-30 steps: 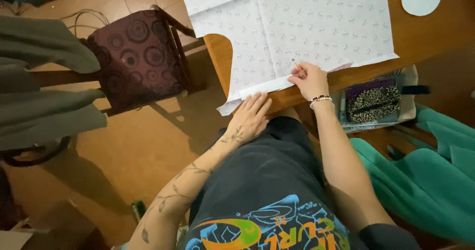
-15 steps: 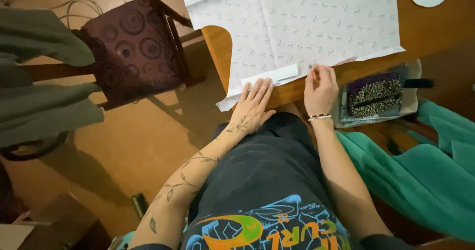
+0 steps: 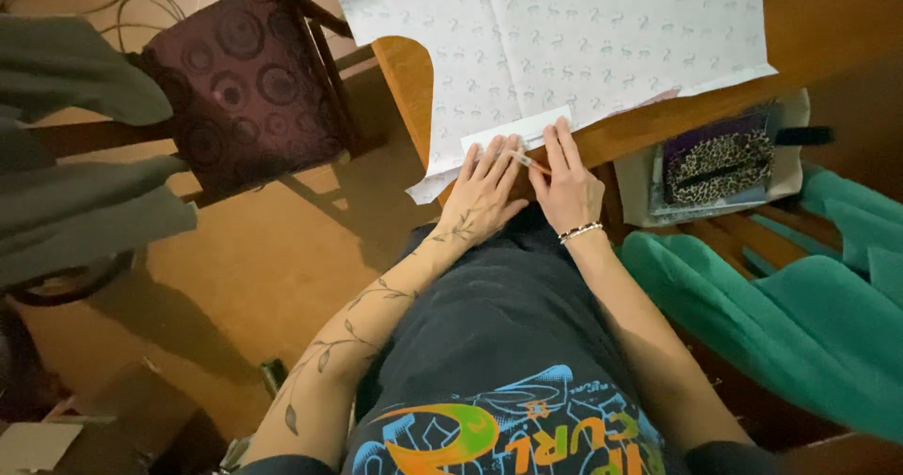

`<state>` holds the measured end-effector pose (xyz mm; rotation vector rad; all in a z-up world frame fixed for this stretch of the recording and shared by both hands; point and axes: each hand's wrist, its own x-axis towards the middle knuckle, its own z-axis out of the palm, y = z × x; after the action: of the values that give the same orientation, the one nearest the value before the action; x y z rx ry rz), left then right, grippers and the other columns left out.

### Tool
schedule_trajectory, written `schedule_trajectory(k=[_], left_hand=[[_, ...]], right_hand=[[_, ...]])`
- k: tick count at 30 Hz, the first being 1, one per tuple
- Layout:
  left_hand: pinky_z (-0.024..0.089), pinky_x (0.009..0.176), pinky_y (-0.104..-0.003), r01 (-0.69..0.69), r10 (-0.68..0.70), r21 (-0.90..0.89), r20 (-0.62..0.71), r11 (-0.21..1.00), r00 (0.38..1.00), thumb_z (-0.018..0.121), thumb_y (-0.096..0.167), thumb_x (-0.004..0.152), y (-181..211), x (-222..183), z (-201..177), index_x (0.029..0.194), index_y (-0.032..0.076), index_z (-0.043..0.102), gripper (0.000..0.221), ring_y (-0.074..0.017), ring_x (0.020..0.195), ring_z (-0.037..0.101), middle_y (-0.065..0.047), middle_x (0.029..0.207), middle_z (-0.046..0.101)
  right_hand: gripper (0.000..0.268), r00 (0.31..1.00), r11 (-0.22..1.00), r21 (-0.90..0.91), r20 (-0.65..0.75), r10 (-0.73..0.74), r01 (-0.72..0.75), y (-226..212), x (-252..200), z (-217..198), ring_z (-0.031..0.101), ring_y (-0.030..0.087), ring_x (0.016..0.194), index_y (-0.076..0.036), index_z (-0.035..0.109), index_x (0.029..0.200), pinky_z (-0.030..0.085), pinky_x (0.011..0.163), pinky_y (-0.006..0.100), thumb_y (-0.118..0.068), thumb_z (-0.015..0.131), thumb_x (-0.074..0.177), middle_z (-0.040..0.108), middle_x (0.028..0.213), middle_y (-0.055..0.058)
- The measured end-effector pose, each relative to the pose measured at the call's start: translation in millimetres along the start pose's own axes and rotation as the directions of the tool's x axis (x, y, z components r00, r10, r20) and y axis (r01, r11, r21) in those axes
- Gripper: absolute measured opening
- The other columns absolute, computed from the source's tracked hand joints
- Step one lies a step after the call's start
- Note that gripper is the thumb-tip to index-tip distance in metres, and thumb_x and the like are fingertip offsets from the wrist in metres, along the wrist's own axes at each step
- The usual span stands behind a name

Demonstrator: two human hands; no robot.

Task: Tracing a pattern onto fabric using a marking tool and arranging fabric pieces on a table

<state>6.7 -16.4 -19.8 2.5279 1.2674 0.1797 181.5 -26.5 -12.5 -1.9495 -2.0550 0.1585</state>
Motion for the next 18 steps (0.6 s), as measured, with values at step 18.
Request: schedule_trajectory(k=[18], left_hand=[[0.008, 0.125, -0.060, -0.015, 0.016, -0.019, 0.052, 1.000, 0.999, 0.065, 0.053, 0.092, -2.4, 3.6, 1.4, 0.154, 0.007, 0.037, 0.082, -0.0318, 0.154, 0.019, -0.014, 0.165, 0.026]], right_hand=[[0.060, 0.996, 0.998, -0.038, 0.076, 0.045, -0.042, -0.7, 3.9, 1.0, 0.074, 0.036, 0.073, -0.018, 0.044, 0.154, 0.062, 0.061, 0.047, -0.041, 0.057, 0.101, 0.037, 0.162, -0.001]])
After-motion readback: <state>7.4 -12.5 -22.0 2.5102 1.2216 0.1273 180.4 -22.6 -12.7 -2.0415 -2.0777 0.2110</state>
